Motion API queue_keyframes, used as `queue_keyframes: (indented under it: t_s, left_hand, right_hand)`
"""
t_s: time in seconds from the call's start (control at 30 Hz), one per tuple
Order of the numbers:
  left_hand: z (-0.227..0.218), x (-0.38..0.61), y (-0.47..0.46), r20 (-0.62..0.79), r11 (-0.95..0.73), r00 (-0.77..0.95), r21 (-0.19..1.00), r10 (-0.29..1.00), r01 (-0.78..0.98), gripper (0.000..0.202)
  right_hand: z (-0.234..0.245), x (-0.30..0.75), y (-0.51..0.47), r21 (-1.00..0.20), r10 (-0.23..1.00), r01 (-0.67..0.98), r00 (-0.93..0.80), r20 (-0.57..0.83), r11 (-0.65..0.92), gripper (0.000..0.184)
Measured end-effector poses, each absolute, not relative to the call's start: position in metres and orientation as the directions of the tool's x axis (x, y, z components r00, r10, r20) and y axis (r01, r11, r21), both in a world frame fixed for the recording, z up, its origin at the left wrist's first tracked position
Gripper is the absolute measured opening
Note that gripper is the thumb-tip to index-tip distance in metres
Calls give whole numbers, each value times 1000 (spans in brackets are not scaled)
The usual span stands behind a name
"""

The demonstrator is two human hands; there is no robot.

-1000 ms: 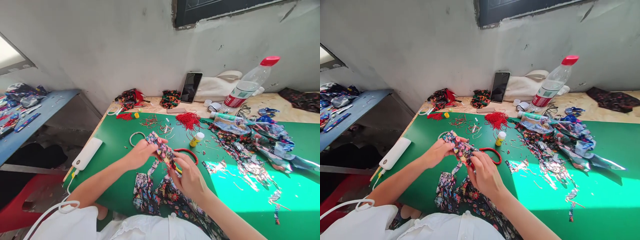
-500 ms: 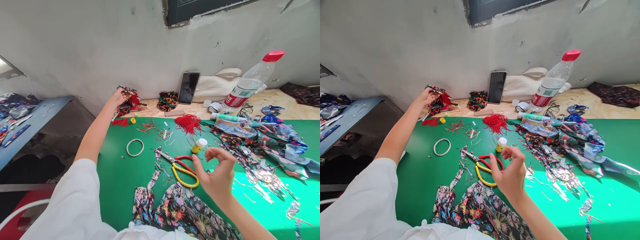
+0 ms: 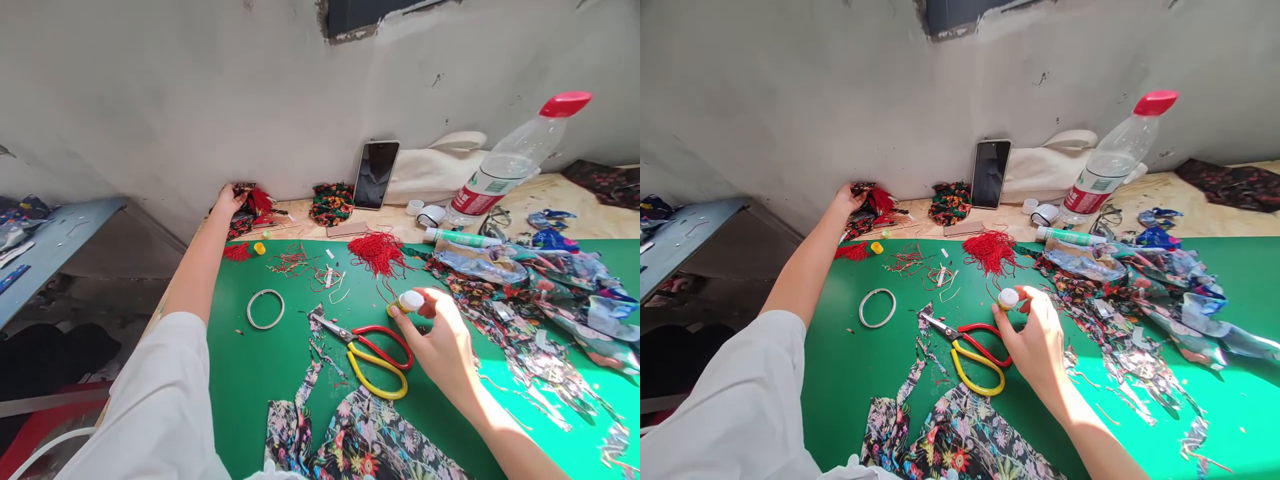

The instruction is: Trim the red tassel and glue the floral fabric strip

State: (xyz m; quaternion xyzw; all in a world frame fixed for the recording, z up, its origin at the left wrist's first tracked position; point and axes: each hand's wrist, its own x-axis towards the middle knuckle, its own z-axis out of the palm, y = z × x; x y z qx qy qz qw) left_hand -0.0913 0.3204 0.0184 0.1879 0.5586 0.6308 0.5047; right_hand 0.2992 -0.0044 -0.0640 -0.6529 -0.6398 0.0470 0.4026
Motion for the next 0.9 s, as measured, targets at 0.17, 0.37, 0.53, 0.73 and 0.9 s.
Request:
queue_keyframes:
  t_s: [0.17, 0.37, 0.53, 0.73, 0.9]
  left_hand:
    - [24, -88, 313, -312, 114, -424, 895, 850, -431, 14]
    - [35, -40, 259, -211, 73, -279, 898, 937, -434, 5]
    - [46, 17, 166, 56, 18, 160, 904, 985, -426, 5]
    - [60, 43, 98, 229, 11, 456, 886, 860, -464, 25]
    - [70, 41, 85, 284, -20, 556, 901, 781, -433, 29]
  right_hand:
    - [-65, 301, -3, -548, 879, 822, 138, 456, 155, 41]
    - [-59, 302, -1, -502, 882, 834, 40, 469, 229, 29]
    - [-51, 294, -11, -545, 889, 809, 62, 453, 221, 26]
    - [-46, 285, -18, -535, 873, 789, -3, 488, 302, 20]
    - [-47, 284, -17, -523, 864, 792, -11, 503, 315, 21]
